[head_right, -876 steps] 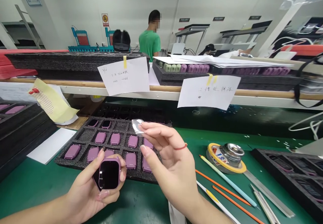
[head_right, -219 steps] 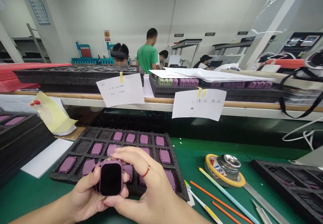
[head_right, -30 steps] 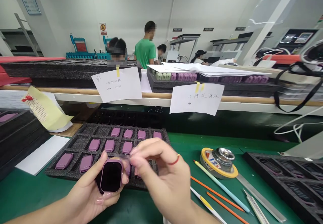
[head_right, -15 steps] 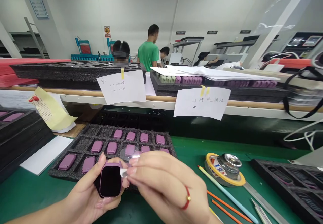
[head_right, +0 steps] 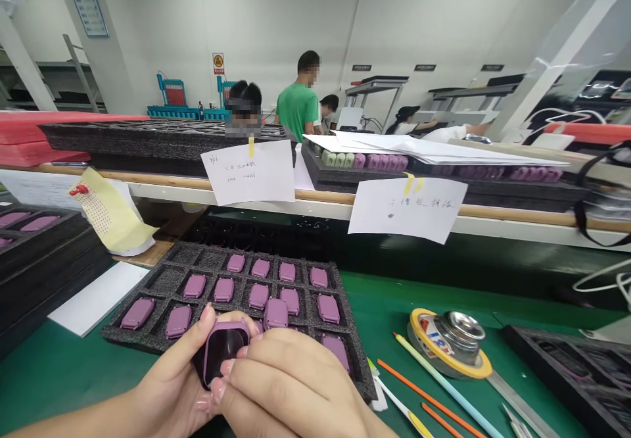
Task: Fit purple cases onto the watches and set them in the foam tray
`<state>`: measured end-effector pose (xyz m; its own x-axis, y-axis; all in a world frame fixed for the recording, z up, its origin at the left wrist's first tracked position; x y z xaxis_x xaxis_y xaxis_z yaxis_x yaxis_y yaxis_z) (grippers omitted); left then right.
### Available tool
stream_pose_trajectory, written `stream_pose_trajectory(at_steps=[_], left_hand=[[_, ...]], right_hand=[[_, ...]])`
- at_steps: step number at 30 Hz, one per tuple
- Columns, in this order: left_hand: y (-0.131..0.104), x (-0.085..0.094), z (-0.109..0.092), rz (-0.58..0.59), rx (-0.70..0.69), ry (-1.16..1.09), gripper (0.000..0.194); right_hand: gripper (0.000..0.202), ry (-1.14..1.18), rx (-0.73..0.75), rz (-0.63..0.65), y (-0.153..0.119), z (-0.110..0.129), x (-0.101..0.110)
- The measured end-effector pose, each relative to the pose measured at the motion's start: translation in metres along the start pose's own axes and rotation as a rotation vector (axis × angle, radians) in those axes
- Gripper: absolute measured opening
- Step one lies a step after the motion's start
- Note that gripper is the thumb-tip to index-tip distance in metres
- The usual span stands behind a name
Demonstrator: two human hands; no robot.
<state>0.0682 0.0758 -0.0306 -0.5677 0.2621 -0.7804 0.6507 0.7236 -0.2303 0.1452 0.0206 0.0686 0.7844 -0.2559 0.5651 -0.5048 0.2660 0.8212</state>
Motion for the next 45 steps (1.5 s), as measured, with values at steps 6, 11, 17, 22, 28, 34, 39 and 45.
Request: stream_pose_trajectory(at_steps=[6, 11, 17, 22, 28, 34, 39, 45], left_hand=[[-0.001, -0.002, -0.007, 0.003, -0.144, 0.177, 0.048], [0.000, 0.007, -0.001, -0.017, -0.114, 0.263, 0.053], [0.000, 0.007, 0.000, -0.034, -0.073, 0.209, 0.051], [-0.001, 0.007, -0.003, -0.101, -0.051, 0.136, 0.055], [-0.001, 0.013, -0.004, -0.147, -0.069, 0.152, 0.050], [0.002, 0.021, -0.002, -0.225, -0.043, 0.309, 0.045], [0.011, 0.029, 0.039, -0.109, 0.266, 0.472, 0.055], [0.011, 0.017, 0.035, 0.043, 0.159, 0.706, 0.054]], right_hand=[[0.056, -0.073, -0.218, -0.005, 0.002, -0.017, -0.009], [0.041, 0.243, -0.379, 0.031, 0.008, -0.032, -0.007], [0.067, 0.586, -0.553, 0.106, -0.005, -0.044, -0.024], [0.064, 0.909, -0.828, 0.100, -0.024, -0.053, -0.048], [0.061, 0.621, -0.693, 0.115, -0.015, -0.054, -0.036], [0.039, 0.028, -0.739, 0.057, -0.025, -0.107, -0.007], [0.036, 0.007, -0.849, 0.236, -0.048, -0.141, -0.023], [0.044, 0.152, -0.843, 0.366, -0.054, -0.134, -0.040]])
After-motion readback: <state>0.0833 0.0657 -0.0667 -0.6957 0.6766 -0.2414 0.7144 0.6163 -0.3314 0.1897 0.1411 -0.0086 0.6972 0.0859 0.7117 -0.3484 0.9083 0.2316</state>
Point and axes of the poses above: each hand's wrist, its own y-axis towards the middle knuckle, its own x-axis out of the back of the hand, z = x × y, the point moved 9 cm from there along y, towards the middle knuckle, and after that the axes turned 2 degrees about z, right-handed, at the moved point
